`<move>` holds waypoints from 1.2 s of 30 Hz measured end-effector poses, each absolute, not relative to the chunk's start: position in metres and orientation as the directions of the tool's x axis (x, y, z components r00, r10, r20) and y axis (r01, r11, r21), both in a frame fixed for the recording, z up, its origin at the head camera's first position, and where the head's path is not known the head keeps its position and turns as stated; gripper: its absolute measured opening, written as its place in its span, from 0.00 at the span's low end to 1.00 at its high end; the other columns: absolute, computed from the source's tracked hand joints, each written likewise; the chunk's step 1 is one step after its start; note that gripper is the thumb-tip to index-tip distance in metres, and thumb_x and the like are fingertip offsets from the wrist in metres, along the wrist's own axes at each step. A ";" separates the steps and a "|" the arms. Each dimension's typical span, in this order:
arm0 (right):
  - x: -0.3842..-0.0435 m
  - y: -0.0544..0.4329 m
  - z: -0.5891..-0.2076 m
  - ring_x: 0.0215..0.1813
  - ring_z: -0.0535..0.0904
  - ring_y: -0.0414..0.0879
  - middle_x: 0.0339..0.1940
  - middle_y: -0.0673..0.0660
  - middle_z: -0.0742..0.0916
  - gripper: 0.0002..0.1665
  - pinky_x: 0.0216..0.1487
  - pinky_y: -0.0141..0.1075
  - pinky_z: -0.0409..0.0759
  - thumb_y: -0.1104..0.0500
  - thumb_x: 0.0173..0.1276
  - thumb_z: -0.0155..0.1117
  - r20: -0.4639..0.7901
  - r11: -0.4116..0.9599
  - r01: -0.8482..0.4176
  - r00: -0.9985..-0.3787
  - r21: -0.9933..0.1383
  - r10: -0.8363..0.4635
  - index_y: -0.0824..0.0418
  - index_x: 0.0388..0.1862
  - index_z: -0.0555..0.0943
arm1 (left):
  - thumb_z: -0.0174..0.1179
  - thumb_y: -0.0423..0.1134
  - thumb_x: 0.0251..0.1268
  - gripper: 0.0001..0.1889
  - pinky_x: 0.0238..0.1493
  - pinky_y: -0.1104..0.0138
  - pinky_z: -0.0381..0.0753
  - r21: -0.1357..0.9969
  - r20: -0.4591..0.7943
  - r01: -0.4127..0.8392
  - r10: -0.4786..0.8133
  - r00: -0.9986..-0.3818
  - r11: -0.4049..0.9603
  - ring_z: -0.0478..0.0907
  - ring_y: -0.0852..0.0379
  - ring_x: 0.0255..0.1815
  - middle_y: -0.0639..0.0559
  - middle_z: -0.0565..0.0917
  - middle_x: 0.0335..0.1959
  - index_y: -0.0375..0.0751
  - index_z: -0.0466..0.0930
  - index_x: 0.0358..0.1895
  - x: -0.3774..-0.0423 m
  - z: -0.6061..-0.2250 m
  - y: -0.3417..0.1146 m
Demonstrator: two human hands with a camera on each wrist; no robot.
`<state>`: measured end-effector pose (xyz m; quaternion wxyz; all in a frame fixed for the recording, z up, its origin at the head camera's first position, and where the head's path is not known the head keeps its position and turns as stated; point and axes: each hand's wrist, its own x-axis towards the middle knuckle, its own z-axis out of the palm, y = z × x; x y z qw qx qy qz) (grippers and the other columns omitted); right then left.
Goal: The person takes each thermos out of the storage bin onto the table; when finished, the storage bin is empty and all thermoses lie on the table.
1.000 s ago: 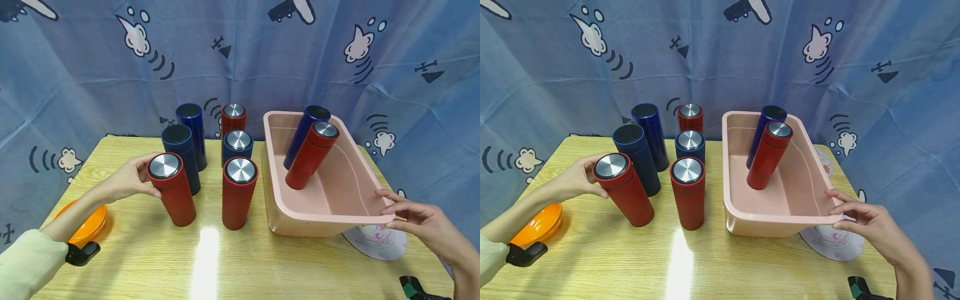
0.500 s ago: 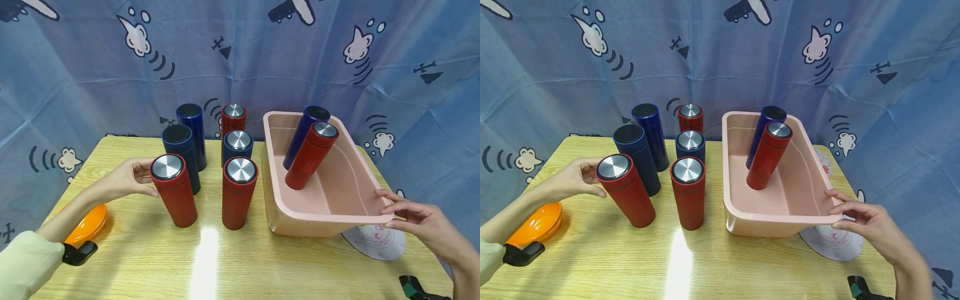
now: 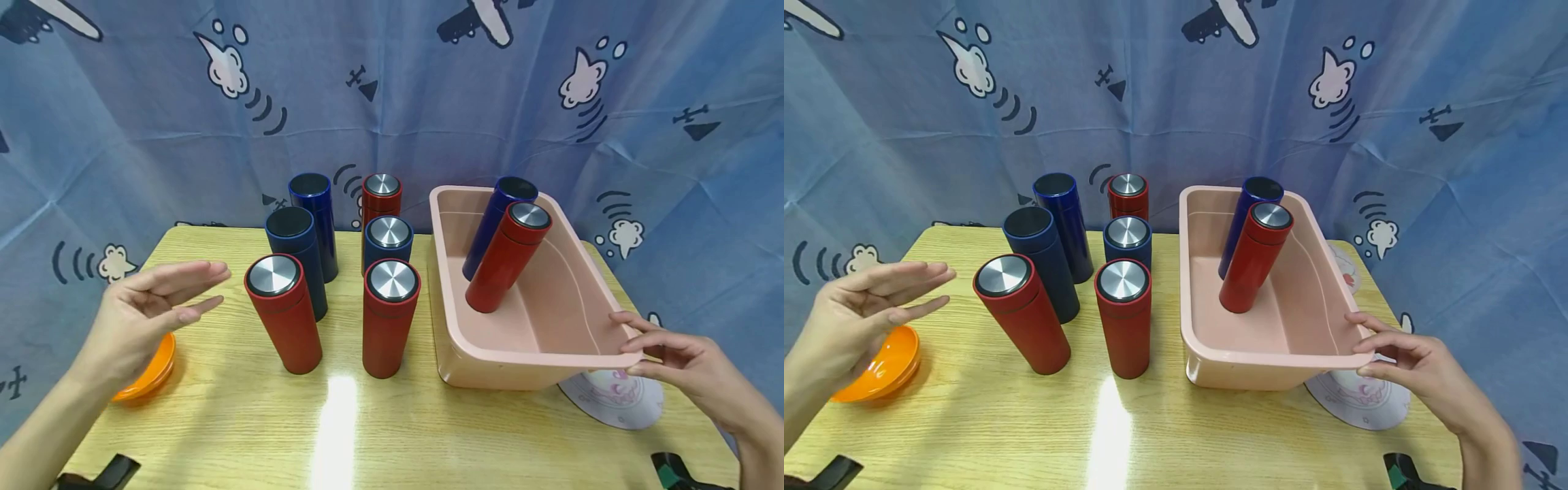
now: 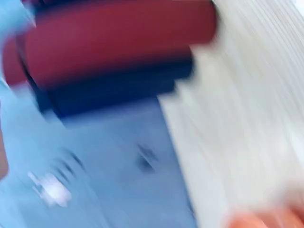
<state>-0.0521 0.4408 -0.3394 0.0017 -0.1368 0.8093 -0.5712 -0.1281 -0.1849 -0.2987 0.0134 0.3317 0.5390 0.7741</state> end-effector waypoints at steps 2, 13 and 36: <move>-0.051 0.441 -0.339 0.65 0.67 0.30 0.64 0.46 0.76 0.17 0.50 0.20 0.74 0.86 0.58 0.54 0.158 0.312 -0.224 -0.962 -0.923 -0.224 0.74 0.42 0.81 | 0.52 0.10 0.57 0.23 0.53 0.56 0.78 0.849 0.501 0.347 0.399 -0.768 -0.399 0.78 0.47 0.57 0.39 0.81 0.54 0.23 0.74 0.57 -0.112 -0.293 -0.164; -0.049 0.440 -0.336 0.66 0.65 0.28 0.64 0.44 0.76 0.17 0.49 0.19 0.74 0.85 0.58 0.56 0.161 0.401 -0.243 -0.960 -0.883 -0.229 0.74 0.43 0.81 | 0.67 0.25 0.55 0.19 0.53 0.56 0.79 0.961 0.240 0.092 0.626 -0.742 -0.259 0.81 0.47 0.52 0.43 0.84 0.50 0.31 0.80 0.52 -0.073 -0.276 -0.016; -0.049 0.437 -0.327 0.66 0.66 0.28 0.65 0.43 0.76 0.16 0.48 0.21 0.75 0.82 0.61 0.56 0.141 0.425 -0.244 -0.956 -0.871 -0.259 0.73 0.45 0.80 | 0.65 0.26 0.58 0.17 0.45 0.79 0.78 0.827 0.261 0.077 0.260 -0.930 -0.557 0.80 0.71 0.44 0.52 0.86 0.47 0.37 0.82 0.52 -0.173 -0.225 0.208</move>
